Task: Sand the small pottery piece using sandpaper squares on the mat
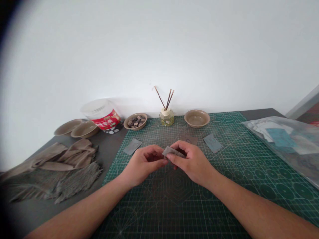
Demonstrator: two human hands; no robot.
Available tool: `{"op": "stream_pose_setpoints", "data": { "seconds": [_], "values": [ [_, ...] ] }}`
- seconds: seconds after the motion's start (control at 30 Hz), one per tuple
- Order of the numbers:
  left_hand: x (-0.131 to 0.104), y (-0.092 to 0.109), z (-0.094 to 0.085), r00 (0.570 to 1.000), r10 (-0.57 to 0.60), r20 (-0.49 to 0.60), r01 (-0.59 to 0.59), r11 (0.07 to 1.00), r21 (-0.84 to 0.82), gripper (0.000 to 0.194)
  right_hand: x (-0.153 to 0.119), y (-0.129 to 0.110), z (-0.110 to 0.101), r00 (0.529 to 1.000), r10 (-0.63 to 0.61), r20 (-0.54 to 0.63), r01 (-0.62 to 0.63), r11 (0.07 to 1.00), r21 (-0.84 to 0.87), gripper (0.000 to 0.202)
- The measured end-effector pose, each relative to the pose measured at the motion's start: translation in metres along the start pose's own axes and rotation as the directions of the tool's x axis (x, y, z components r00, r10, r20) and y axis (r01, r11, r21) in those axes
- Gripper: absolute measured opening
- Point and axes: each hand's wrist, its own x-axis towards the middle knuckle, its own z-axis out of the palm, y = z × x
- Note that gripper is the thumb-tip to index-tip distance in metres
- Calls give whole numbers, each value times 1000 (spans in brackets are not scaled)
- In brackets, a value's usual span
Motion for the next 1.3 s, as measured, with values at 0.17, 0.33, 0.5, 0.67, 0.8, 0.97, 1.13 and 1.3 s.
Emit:
{"op": "stream_pose_setpoints", "data": {
  "seconds": [0.17,0.33,0.5,0.67,0.8,0.97,1.13,1.3],
  "values": [
    [0,-1,-2,1000,13,8,-14,997,75,20,-1,2,-1,1000,-19,-17,19,999,-30,9],
    [1,-1,-3,1000,26,2,-26,998,60,17,-3,0,-1,999,-43,-9,43,997,-66,7],
    [2,-2,-4,999,33,10,-34,996,86,19,-3,0,-3,998,-62,-25,58,992,-116,6],
    [1,-1,-4,999,42,17,-43,993,106,19,-1,3,-3,996,-82,-29,77,986,-145,5],
    [1,-2,-4,999,43,20,-45,993,105,19,-1,4,-2,994,-103,-25,97,982,-164,6],
    [1,-5,-4,1000,29,8,-29,996,84,19,-1,4,0,985,-155,-75,136,967,-216,4],
    [0,-4,-3,999,40,23,-41,996,84,18,0,4,-2,988,-155,-18,150,972,-183,4],
    [-1,-3,-3,1000,-4,25,3,997,73,18,-1,4,-3,977,-202,-60,181,950,-256,3]
  ]
}}
